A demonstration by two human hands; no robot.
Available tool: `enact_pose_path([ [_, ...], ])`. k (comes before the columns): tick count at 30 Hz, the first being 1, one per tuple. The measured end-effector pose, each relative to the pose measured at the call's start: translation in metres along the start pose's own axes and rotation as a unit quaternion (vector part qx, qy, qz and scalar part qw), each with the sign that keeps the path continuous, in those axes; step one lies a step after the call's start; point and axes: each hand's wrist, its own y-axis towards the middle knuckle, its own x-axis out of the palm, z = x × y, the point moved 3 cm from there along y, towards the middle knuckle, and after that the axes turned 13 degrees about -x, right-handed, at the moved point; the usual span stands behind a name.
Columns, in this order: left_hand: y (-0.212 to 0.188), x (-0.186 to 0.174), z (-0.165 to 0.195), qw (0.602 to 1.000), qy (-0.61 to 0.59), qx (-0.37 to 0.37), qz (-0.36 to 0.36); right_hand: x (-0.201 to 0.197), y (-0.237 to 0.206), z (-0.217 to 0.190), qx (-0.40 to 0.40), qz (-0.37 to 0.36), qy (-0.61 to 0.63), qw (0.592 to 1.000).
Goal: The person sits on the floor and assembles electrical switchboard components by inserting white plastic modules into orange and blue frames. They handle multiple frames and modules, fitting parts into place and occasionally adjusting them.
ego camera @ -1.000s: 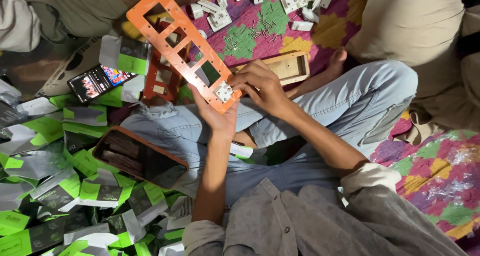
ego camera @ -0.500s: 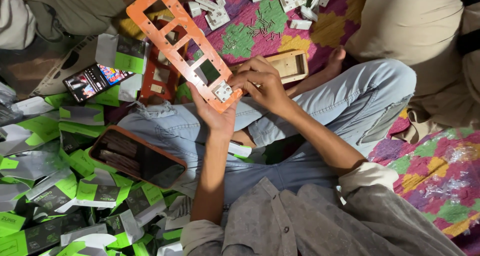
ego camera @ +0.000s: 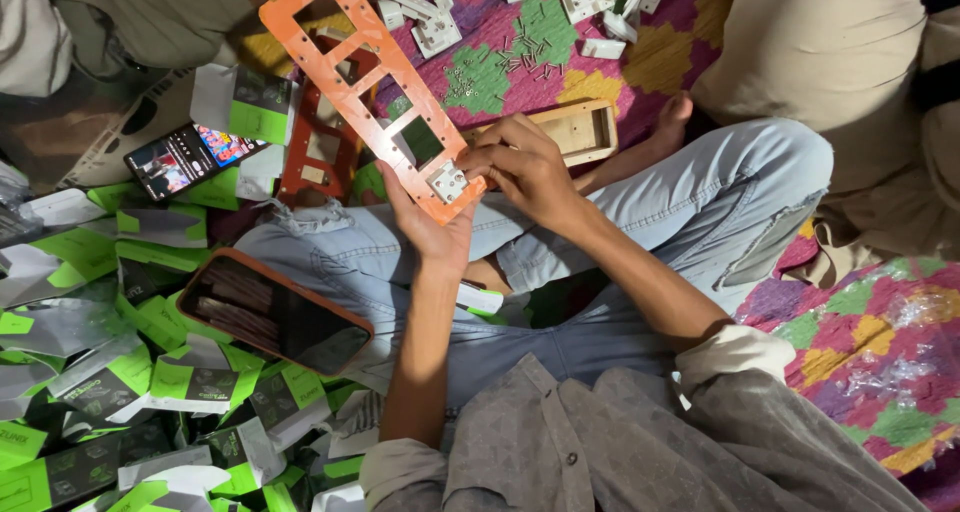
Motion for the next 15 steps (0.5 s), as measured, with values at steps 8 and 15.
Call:
enact_pose_path([
  [8,-0.0018,0.0012,0.0020,1.000,-0.009,-0.002,-0.013,0.0002,-0.0015,0.0009,-0.012,0.019,0.002,1.000],
  [15,-0.0027,0.0019,0.0024,0.999,-0.024,-0.006,-0.020,-0.0012,-0.0019,0.0011,-0.005,0.016,0.001,1.000],
])
